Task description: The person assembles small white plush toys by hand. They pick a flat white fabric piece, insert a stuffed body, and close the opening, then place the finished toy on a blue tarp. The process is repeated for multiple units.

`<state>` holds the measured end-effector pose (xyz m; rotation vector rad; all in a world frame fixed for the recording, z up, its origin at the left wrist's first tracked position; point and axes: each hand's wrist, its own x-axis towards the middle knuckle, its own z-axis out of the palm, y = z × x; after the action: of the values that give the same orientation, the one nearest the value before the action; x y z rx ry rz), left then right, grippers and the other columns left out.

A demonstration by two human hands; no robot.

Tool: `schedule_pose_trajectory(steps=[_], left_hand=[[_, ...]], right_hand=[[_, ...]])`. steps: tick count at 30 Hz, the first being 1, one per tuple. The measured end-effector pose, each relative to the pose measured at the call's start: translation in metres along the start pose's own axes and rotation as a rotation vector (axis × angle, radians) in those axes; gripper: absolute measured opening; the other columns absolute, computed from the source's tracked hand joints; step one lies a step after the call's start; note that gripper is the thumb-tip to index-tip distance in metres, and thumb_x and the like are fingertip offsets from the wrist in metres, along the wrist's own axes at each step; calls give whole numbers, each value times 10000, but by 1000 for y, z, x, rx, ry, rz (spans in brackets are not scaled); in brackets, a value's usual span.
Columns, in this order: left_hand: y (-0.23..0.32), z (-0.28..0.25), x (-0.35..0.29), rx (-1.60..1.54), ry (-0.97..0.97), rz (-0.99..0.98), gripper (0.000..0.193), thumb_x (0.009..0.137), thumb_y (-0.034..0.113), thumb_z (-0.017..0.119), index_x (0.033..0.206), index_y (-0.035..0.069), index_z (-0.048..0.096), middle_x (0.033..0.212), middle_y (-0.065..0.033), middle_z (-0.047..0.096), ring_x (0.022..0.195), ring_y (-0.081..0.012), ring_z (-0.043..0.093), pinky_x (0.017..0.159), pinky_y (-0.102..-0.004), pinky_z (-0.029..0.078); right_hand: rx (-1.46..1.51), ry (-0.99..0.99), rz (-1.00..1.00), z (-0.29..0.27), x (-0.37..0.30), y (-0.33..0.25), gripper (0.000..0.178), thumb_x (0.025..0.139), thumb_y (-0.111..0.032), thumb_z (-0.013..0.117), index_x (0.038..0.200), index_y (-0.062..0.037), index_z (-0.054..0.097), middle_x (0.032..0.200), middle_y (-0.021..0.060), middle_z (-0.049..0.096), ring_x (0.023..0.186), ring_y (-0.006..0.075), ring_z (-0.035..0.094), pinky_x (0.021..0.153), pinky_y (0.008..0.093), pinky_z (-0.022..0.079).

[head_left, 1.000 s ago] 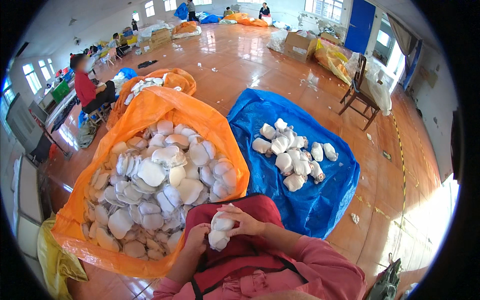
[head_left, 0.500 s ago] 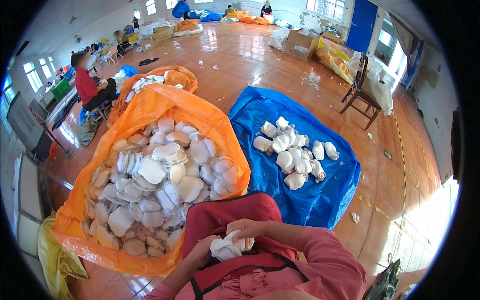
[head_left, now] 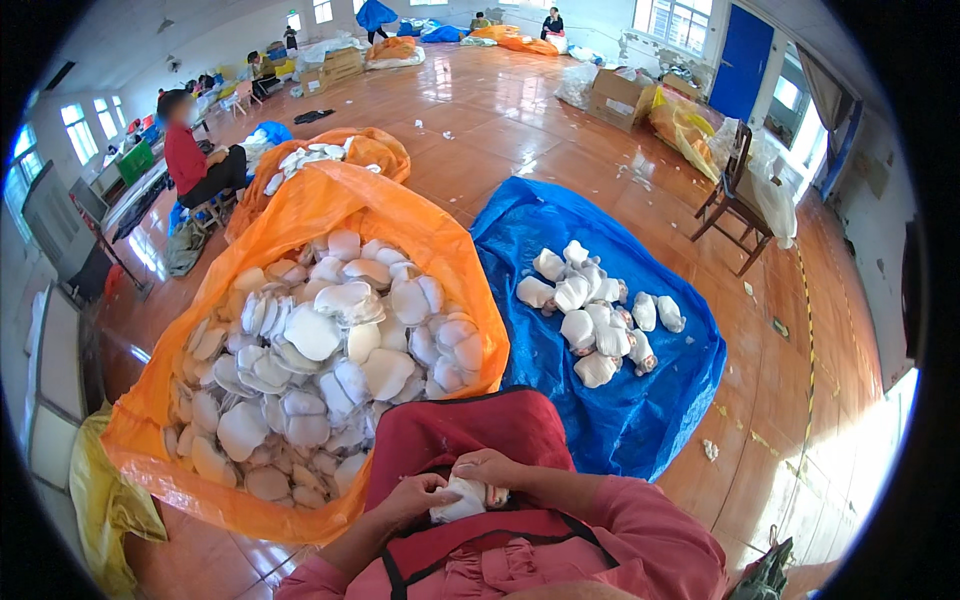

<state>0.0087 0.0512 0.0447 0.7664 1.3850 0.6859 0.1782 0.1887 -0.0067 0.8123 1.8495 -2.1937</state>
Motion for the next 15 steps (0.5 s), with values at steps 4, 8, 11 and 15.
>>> schedule_pose_trajectory(steps=[4,8,11,15], left_hand=[[-2,9,0,-26,47,30,253,799,241,749,879,54,600,761,5,584,707,-78,546,625,-238,436],[-5,9,4,82,74,119,286,785,252,762,907,55,595,780,10,586,717,-71,546,630,-237,434],[-13,9,4,175,40,194,306,776,247,767,934,51,593,801,9,594,721,-71,547,646,-240,442],[-5,9,-4,281,52,211,324,765,245,771,957,52,596,830,4,604,740,-70,548,655,-245,450]], right_hand=[[-157,134,-89,-2,21,25,295,934,-323,567,1013,-54,657,867,11,633,784,109,588,712,276,487],[126,108,21,-6,22,27,290,936,-326,576,941,-48,658,824,18,639,731,110,587,652,283,484],[238,124,68,-3,26,43,294,936,-329,583,910,-46,657,820,23,648,711,115,588,636,285,483],[350,118,92,1,21,37,294,935,-333,586,911,-49,661,805,26,654,681,122,596,615,287,490]])
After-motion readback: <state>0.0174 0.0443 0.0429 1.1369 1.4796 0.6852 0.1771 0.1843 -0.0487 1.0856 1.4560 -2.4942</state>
